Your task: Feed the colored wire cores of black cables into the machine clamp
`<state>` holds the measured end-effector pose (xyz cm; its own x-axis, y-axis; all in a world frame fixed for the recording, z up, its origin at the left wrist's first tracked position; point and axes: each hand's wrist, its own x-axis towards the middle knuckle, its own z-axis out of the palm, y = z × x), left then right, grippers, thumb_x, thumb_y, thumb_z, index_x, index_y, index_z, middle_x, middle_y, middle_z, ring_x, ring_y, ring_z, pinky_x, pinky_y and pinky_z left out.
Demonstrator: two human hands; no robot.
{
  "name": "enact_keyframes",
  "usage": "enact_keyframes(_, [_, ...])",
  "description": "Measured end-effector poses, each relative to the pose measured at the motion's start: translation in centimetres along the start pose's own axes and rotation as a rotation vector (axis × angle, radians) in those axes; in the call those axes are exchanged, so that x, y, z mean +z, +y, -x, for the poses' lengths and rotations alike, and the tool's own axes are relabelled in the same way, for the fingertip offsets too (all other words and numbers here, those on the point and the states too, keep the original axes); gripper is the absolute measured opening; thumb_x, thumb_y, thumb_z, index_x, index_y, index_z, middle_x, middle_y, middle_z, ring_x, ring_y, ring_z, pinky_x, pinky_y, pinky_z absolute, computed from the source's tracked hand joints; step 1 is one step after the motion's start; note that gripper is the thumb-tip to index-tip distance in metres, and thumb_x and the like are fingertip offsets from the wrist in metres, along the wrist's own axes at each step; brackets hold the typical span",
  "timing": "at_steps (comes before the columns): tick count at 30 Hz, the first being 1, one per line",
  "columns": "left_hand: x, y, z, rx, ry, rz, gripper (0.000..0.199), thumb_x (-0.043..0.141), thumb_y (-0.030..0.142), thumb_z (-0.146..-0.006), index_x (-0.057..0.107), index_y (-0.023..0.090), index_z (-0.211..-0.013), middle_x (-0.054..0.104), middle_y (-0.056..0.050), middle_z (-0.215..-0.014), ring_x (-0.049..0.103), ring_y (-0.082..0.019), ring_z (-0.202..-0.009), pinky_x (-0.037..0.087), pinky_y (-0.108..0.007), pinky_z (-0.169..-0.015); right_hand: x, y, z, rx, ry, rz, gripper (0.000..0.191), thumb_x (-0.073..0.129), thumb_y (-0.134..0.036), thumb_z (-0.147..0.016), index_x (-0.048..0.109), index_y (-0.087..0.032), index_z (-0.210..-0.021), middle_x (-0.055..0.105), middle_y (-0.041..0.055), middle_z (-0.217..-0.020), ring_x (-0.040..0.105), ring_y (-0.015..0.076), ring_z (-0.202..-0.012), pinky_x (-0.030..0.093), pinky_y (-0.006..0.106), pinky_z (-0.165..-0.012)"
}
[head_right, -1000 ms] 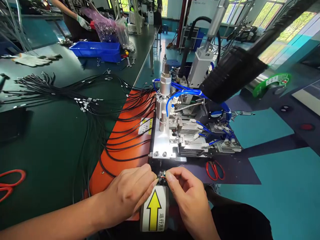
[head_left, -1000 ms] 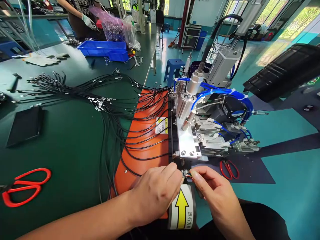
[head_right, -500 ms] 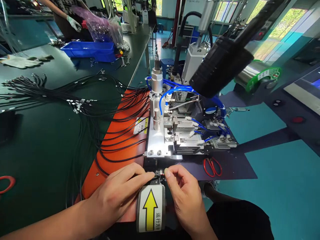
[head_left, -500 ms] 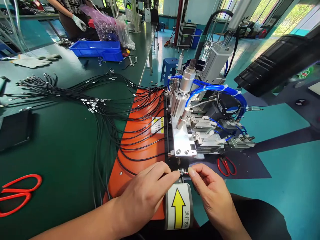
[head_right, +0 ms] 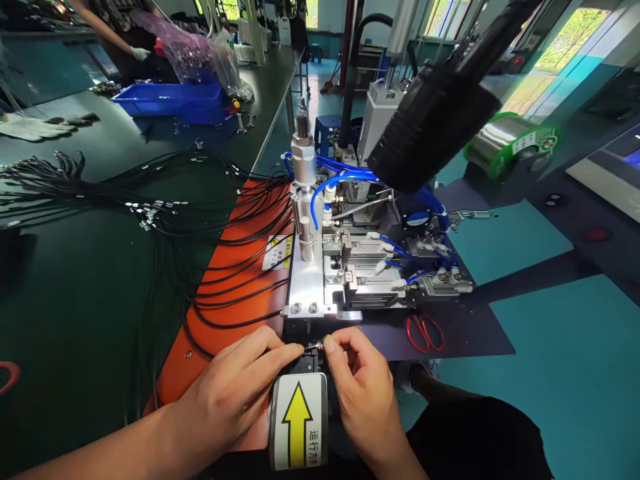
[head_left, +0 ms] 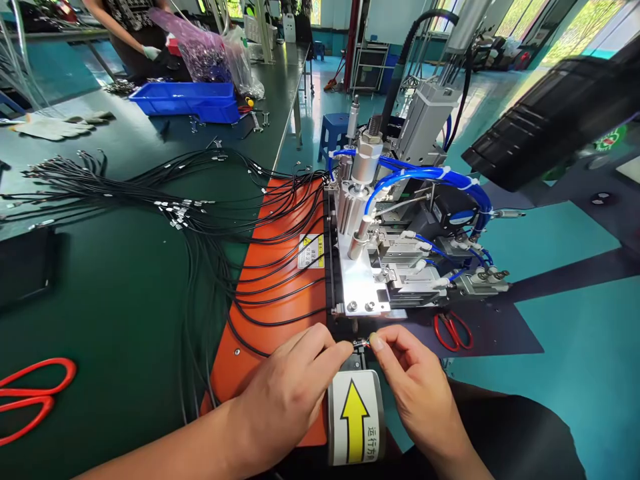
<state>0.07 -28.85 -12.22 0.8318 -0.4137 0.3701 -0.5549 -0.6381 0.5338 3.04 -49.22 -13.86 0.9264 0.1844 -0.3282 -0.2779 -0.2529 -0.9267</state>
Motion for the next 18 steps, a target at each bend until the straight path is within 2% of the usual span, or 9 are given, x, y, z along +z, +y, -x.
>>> enact_keyframes(7, [-0.01, -0.26, -0.03, -0.054, -0.002, 0.060, 0.033, 0.045, 0.002, -0.094, 0.055, 0.015, -0.123, 0.050, -0.007, -0.091, 0.048, -0.015, -0.080, 0.050, -0.027, -0.071, -0.18, 0.09, 0.20, -0.033, 0.002, -0.057, 0.036, 0.058, -0.053, -0.094, 0.064, -0.017, -0.094, 0.059, 0.0037, -0.083, 0.052, 0.0139, -0.075, 0.043, 0.022, -0.067])
enact_keyframes(11, [-0.04, -0.25, 0.09, -0.070, -0.007, 0.073, 0.031, 0.045, 0.005, -0.096, 0.055, 0.016, -0.123, 0.050, -0.007, -0.090, 0.049, -0.015, -0.079, 0.050, -0.026, -0.070, -0.60, 0.47, 0.39, -0.008, 0.000, -0.077, 0.036, 0.059, -0.052, -0.093, 0.065, -0.017, -0.096, 0.056, 0.0024, -0.078, 0.046, 0.0121, -0.069, 0.039, 0.021, -0.059])
enact_keyframes(18, [0.09, -0.28, 0.23, -0.069, -0.008, 0.085, 0.034, 0.044, 0.003, -0.096, 0.055, 0.016, -0.125, 0.051, -0.007, -0.092, 0.049, -0.015, -0.082, 0.051, -0.028, -0.073, -0.26, 0.15, 0.25, 0.012, -0.042, -0.153, 0.037, 0.061, -0.052, -0.092, 0.064, -0.016, -0.092, 0.060, 0.0038, -0.083, 0.051, 0.0140, -0.075, 0.044, 0.022, -0.067])
